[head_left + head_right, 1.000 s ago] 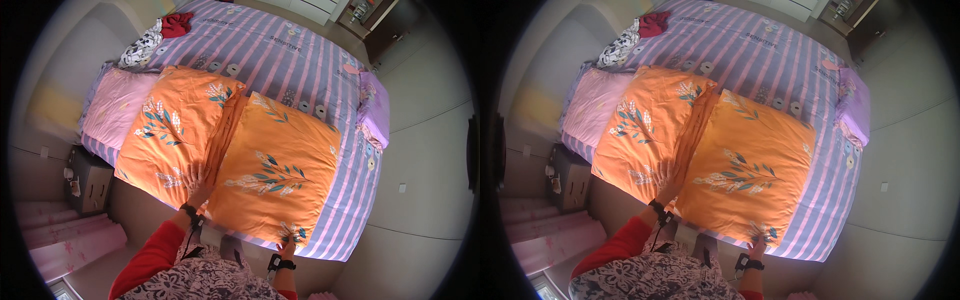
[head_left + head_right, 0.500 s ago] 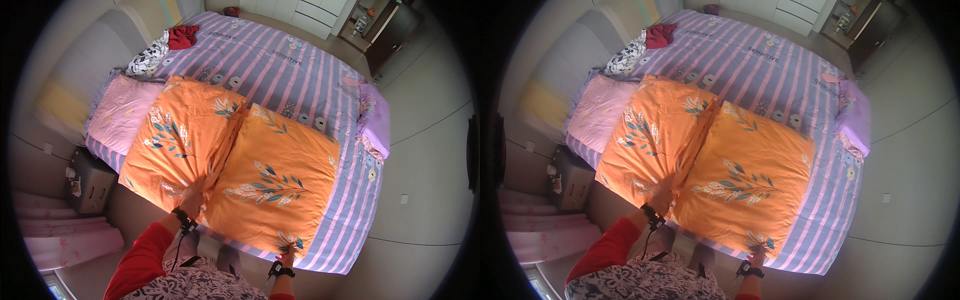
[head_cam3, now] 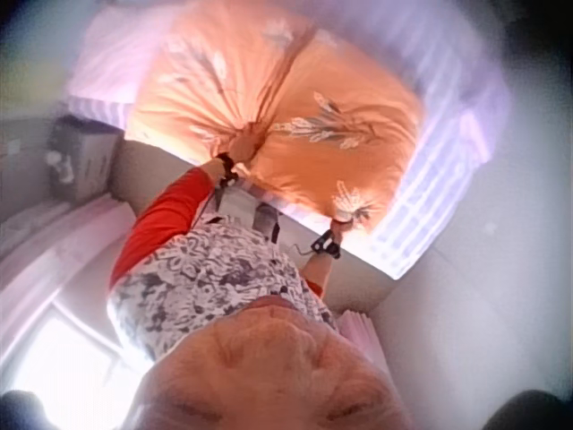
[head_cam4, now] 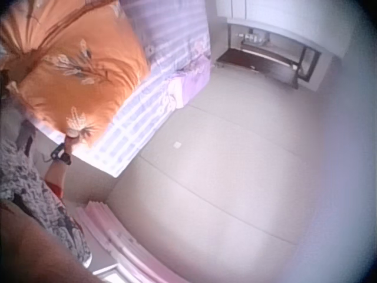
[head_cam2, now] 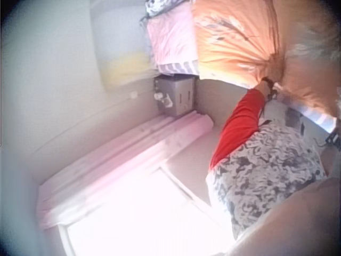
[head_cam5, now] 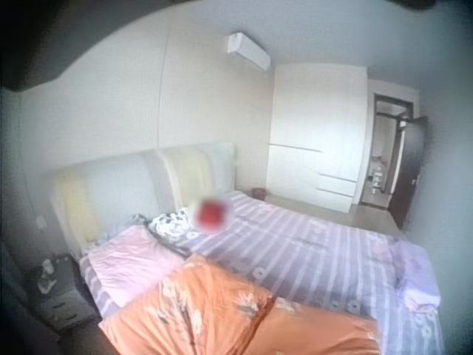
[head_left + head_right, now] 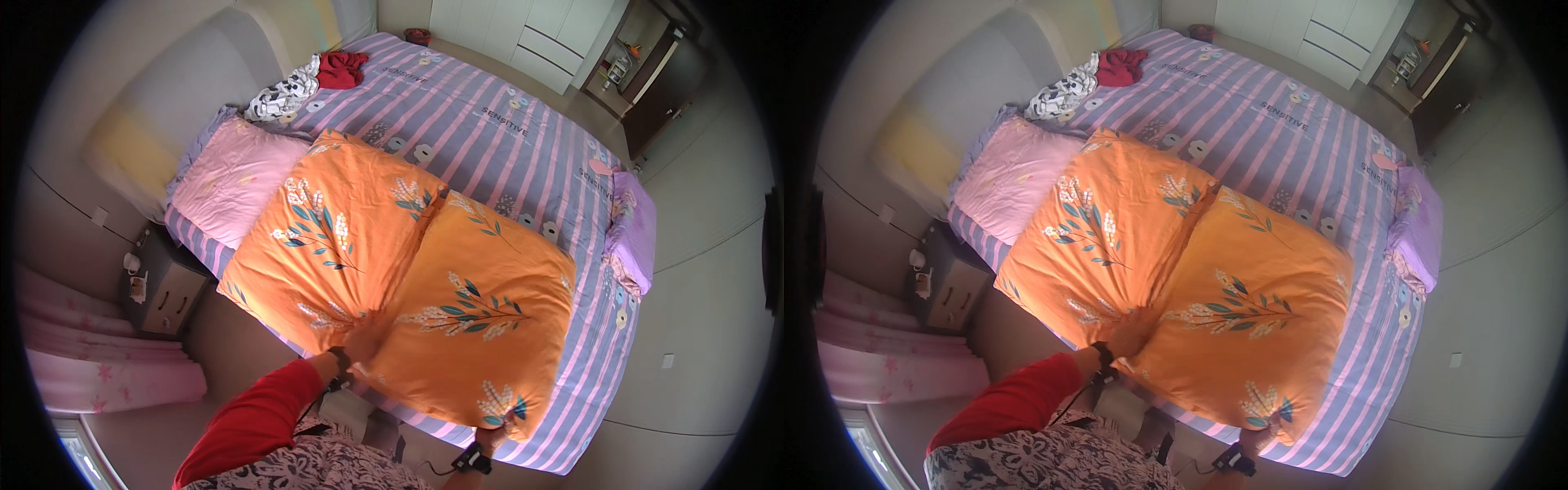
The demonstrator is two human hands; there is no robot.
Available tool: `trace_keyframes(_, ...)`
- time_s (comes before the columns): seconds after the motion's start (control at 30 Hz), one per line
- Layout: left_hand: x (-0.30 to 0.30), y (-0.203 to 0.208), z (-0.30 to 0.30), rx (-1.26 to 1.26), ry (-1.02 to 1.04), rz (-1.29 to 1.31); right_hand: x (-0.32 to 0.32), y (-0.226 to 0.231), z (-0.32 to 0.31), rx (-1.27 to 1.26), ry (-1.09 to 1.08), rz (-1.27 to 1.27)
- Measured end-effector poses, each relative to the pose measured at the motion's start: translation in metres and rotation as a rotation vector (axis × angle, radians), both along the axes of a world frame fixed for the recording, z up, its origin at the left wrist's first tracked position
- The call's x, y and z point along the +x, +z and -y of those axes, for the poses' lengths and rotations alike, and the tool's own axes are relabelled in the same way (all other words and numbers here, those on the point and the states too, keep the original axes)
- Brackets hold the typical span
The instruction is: The person folds an orange duvet on a bed, then picks up a purple pillow and places it at the head of the bed. They then pick up a red garment and a white garment, hang them on a door hook, and smooth the bedsheet.
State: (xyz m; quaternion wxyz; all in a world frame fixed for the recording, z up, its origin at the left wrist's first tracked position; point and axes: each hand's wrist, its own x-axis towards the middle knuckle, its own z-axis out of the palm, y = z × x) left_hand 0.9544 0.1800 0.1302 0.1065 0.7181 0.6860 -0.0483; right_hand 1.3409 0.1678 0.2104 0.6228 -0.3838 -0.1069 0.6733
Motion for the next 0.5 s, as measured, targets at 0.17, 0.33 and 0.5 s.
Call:
trace_keyframes(0.17, -0.039, -0.026, 0.026, -0.113, -0.080, 0.416, -0.130, 0.110, -0.024, 0.315, 0.142, 0.710)
trace_keyframes(0.33, -0.137, -0.024, 0.083, -0.265, 0.138, 0.919, -0.320, 0.154, -0.017, 0.567, 0.846, 1.133)
trace_keyframes(0.5, -0.292, -0.026, 0.145, -0.242, 0.695, 1.237, -0.529, 0.117, -0.006, 1.012, 1.311, 1.173)
